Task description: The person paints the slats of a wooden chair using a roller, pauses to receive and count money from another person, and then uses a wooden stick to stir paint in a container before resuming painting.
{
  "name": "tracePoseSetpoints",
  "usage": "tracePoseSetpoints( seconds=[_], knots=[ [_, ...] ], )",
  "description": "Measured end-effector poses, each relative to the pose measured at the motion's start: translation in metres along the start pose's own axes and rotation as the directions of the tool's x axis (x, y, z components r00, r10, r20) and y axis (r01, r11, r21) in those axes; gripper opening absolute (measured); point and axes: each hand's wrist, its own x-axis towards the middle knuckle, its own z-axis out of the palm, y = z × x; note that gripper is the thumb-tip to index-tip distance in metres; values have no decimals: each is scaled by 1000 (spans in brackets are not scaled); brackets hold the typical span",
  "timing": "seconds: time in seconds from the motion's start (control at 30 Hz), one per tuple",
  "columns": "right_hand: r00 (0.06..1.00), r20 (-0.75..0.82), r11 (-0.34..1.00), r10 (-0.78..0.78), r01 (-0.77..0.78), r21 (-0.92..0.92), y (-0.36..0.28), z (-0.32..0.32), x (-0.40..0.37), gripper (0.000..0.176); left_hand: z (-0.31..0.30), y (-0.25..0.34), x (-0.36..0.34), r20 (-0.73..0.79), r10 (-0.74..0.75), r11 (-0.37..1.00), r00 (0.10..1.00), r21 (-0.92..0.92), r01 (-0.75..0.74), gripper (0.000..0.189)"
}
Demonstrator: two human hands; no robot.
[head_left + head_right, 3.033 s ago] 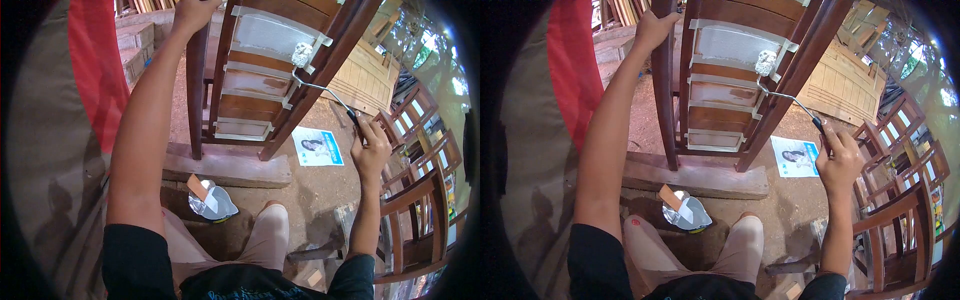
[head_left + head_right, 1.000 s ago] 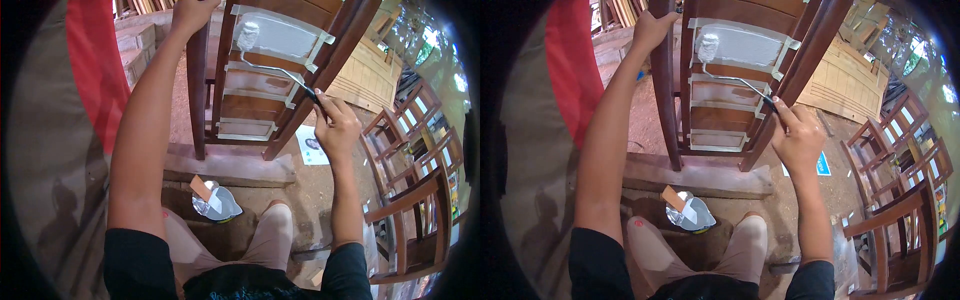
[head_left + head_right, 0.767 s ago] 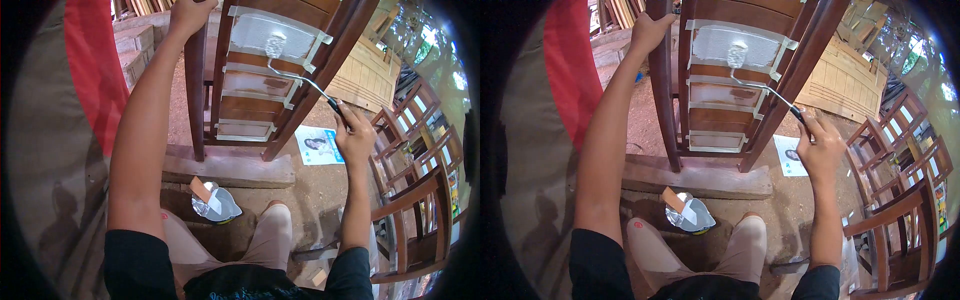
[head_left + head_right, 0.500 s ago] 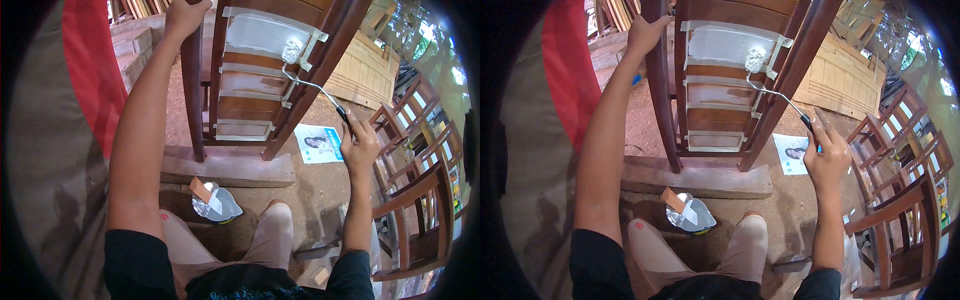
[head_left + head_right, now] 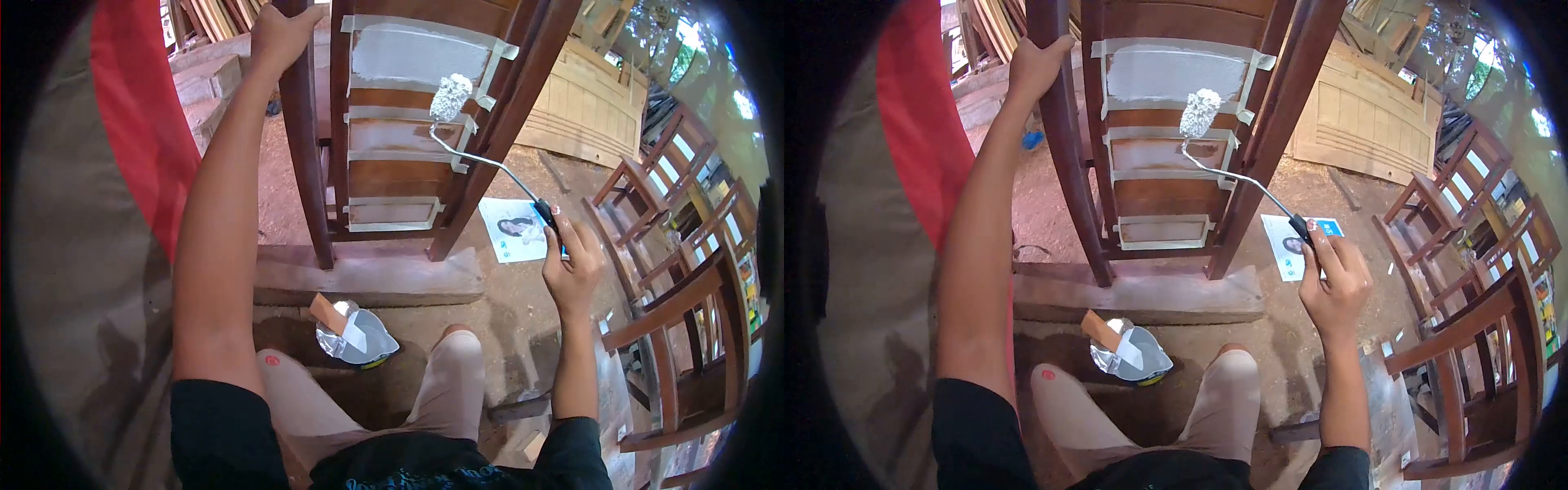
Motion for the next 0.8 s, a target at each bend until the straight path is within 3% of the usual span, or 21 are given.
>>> tracePoseSetpoints(
  seconds=[0.2,0.33,0.4,0.43,0.53,0.6,0.8],
  knots=[
    [991,64,993,115,-116,20,-2,-1,-6,37,6,-2,-1,-74,1,1000,997,-19,-2,63],
    [980,85,980,181,-188,73,1,-3,-17,37,-4,2,-3,42,15,999,999,-43,-13,62],
    [979,144,985,141,-153,75,1,-6,-21,38,-6,1,0,111,-5,1000,994,-26,8,61],
    [975,185,989,124,-136,56,0,-7,-24,39,-3,0,4,15,12,997,1000,69,-13,60],
    [966,246,996,77,-85,19,5,3,-42,39,0,16,-14,-92,91,963,992,-245,-111,36],
    [961,270,998,61,-57,-22,8,10,-54,39,-6,24,-19,-44,62,965,997,-252,-71,36],
    [982,174,997,74,-72,-19,7,34,-56,38,-3,21,-16,-51,124,970,991,-202,-132,36]
  ],
)
